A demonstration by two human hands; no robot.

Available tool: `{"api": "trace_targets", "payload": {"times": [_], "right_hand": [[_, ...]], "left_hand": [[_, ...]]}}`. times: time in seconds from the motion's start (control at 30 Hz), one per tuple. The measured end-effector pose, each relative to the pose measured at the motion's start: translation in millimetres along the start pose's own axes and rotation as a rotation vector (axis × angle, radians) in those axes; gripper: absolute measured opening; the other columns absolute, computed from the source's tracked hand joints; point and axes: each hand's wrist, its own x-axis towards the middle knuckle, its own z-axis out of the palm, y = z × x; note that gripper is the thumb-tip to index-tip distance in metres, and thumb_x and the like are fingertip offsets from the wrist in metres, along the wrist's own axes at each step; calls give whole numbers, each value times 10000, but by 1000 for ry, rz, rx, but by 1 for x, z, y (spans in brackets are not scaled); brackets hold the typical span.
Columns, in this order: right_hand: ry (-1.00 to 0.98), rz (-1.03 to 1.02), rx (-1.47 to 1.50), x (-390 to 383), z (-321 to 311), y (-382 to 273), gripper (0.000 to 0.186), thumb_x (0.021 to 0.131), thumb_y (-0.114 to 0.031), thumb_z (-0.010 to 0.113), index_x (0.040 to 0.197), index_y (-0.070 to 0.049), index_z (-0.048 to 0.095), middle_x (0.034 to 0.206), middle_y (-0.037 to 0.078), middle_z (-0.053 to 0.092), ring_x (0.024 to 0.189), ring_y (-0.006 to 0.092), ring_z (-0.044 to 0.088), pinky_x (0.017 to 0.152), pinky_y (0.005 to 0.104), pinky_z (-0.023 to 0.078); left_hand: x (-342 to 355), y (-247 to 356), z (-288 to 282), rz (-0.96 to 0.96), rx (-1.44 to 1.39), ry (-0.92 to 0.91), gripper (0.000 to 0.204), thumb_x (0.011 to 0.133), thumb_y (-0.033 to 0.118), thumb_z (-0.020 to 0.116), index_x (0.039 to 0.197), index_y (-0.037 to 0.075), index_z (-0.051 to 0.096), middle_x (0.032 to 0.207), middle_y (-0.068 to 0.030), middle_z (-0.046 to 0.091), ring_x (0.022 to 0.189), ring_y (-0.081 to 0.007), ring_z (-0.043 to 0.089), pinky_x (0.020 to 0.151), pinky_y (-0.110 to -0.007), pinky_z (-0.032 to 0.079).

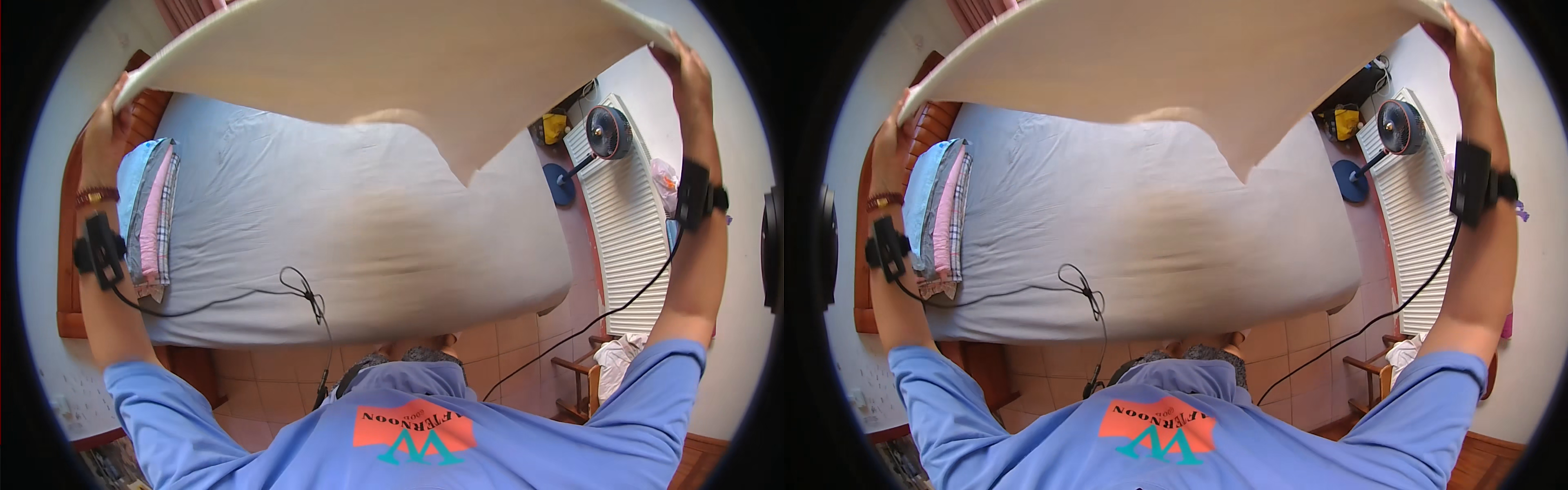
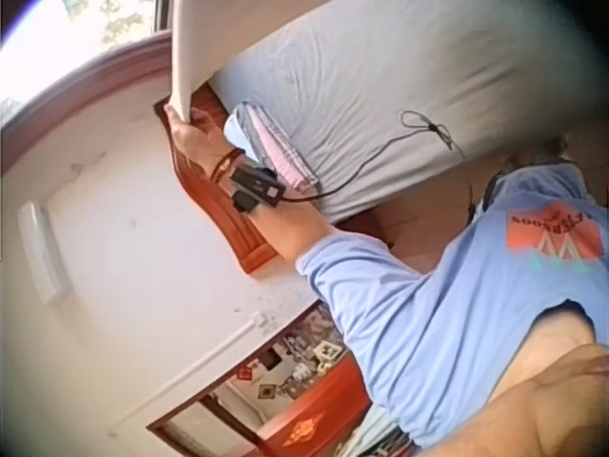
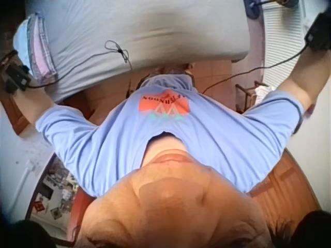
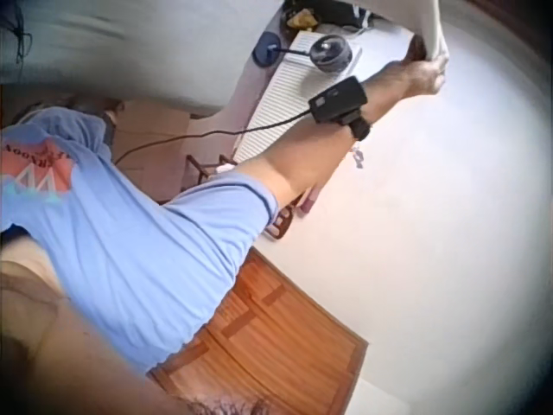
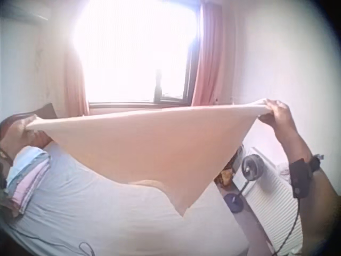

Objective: Tidying a bedroom by organizing a drawer, smoothing bedsheets, and folding laundry items like a pillowcase and towel.

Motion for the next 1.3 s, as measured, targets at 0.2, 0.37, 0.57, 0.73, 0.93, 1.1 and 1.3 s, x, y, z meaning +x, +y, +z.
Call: {"api": "trace_targets", "payload": {"times": [0.2, 0.37, 0.57, 0.73, 0.93, 1.1, 1.3], "right_hand": [[-8, 377, -26, -166, -48, 72, 264, 920, -217, 606, 1096, -20, 607, 1034, 76, 626, 918, 154, 603, 818, 297, 528], [42, 599, -124, -355, -100, 132, 214, 905, -81, 606, 1101, 0, 577, 997, 53, 621, 907, 129, 575, 848, 280, 459], [-48, 963, -436, -544, -155, 182, 294, 864, -30, 611, 1155, -4, 576, 1086, 74, 613, 987, 164, 573, 879, 284, 443], [-138, 1085, -609, -608, -191, 173, 292, 846, -30, 616, 1137, -16, 588, 1041, 81, 621, 851, 161, 610, 672, 290, 510], [-207, 1000, -594, -587, -211, 216, 221, 865, -98, 619, 1068, -12, 631, 956, 61, 644, 767, 168, 618, 657, 300, 508], [-479, 1046, -734, -536, -178, 234, 218, 794, -172, 711, 924, -12, 642, 857, 40, 640, 749, 127, 582, 651, 285, 482], [-455, 1191, -870, -547, -186, 228, 264, 712, -180, 797, 772, -21, 596, 732, 53, 625, 667, 157, 580, 619, 302, 479]], "left_hand": [[-172, -77, -7, -255, 135, 10, 396, 919, 353, 621, 1104, 3, 592, 922, 14, 591, 797, -31, 531, 642, -152, 423], [-301, -142, -23, -539, 352, 58, 146, 911, 308, 623, 878, 177, 568, 792, 93, 563, 635, 11, 488, 490, -154, 366], [-428, -241, -89, -758, 450, -85, 323, 896, 80, 600, 1211, 31, 551, 930, -64, 652, 717, -106, 624, 538, -238, 507], [-473, -246, -94, -1031, 507, -291, 323, 882, 67, 606, 1200, 20, 569, 934, -80, 655, 709, -128, 635, 509, -255, 541], [-454, -262, -81, -1123, 459, -268, 227, 883, 114, 614, 1095, 34, 635, 894, -24, 646, 676, -102, 601, 564, -252, 505], [-437, -248, -60, -1138, 679, -256, 190, 864, 145, 647, 995, 11, 613, 821, -51, 626, 640, -118, 594, 541, -254, 497], [-456, -233, -59, -1195, 825, -234, 180, 827, 170, 720, 802, 25, 616, 716, -10, 597, 600, -96, 566, 502, -240, 495]]}}
